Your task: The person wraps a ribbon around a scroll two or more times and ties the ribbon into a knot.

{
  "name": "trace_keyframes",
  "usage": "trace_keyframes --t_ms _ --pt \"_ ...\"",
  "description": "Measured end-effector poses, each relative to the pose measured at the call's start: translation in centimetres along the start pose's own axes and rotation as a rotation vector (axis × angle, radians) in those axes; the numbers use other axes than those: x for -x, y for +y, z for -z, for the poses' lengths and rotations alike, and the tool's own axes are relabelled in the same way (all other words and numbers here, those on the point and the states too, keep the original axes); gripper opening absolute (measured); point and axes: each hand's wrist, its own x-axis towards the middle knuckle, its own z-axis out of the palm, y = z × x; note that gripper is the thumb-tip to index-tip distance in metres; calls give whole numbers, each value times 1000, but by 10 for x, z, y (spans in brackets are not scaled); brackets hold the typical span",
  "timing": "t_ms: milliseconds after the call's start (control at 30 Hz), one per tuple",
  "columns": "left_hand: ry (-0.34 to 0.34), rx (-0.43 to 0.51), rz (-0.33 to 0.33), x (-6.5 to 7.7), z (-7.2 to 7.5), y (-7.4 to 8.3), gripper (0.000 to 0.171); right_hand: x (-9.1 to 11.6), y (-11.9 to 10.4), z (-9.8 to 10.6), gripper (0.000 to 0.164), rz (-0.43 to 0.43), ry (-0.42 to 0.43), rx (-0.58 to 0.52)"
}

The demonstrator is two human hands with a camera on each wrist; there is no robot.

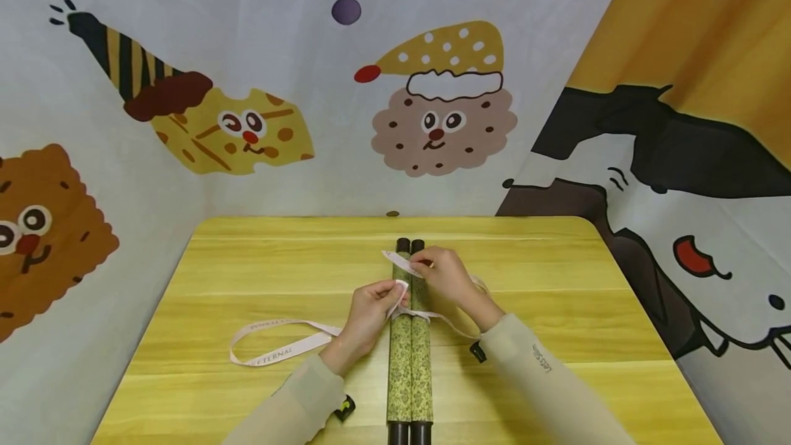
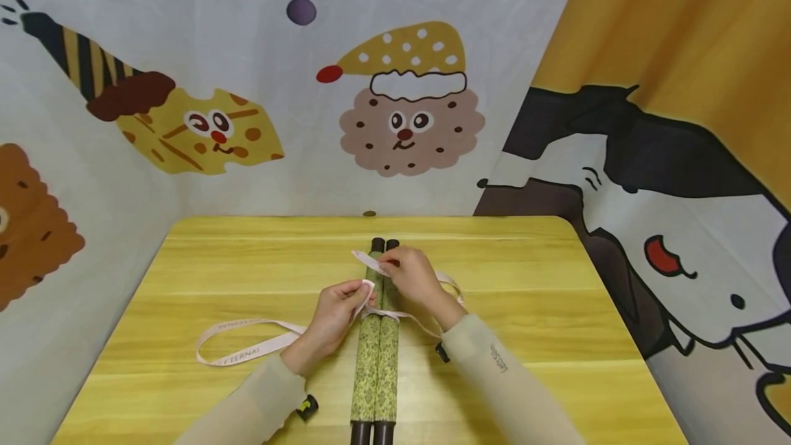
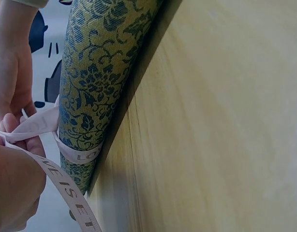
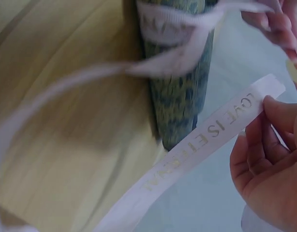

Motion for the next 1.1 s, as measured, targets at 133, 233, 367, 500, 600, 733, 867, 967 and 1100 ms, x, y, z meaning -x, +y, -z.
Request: trace_keyframes --t_ms 133,233,367,500,600,733,867,967,1100 --pt "-4 -2 -5 0 -1 1 28 -5 -3 -13 10 -40 -87 -76" --pt "-7 -2 -8 1 0 2 26 -9 -2 -21 11 -60 -158 -158" --pt "-11 7 -2 0 1 1 25 -12 0 -27 13 -79 -220 -239" --pt "-20 9 -9 0 1 0 26 -11 3 -27 16 -96 -236 -274" --pt "-23 12 -15 0 0 0 27 -9 3 -25 19 -115 -224 -272" --pt "-20 15 -15 0 -1 1 29 -3 -1 -17 20 -156 -174 -268" --pt "-9 0 -13 0 -2 2 29 5 -6 -7 21 -167 -135 -278" --pt "6 5 -11 -1 -3 2 24 11 -9 -2 21 -158 -124 -287" --pt "23 13 -17 -3 -4 0 18 21 -13 -2 24 -186 -129 -295"
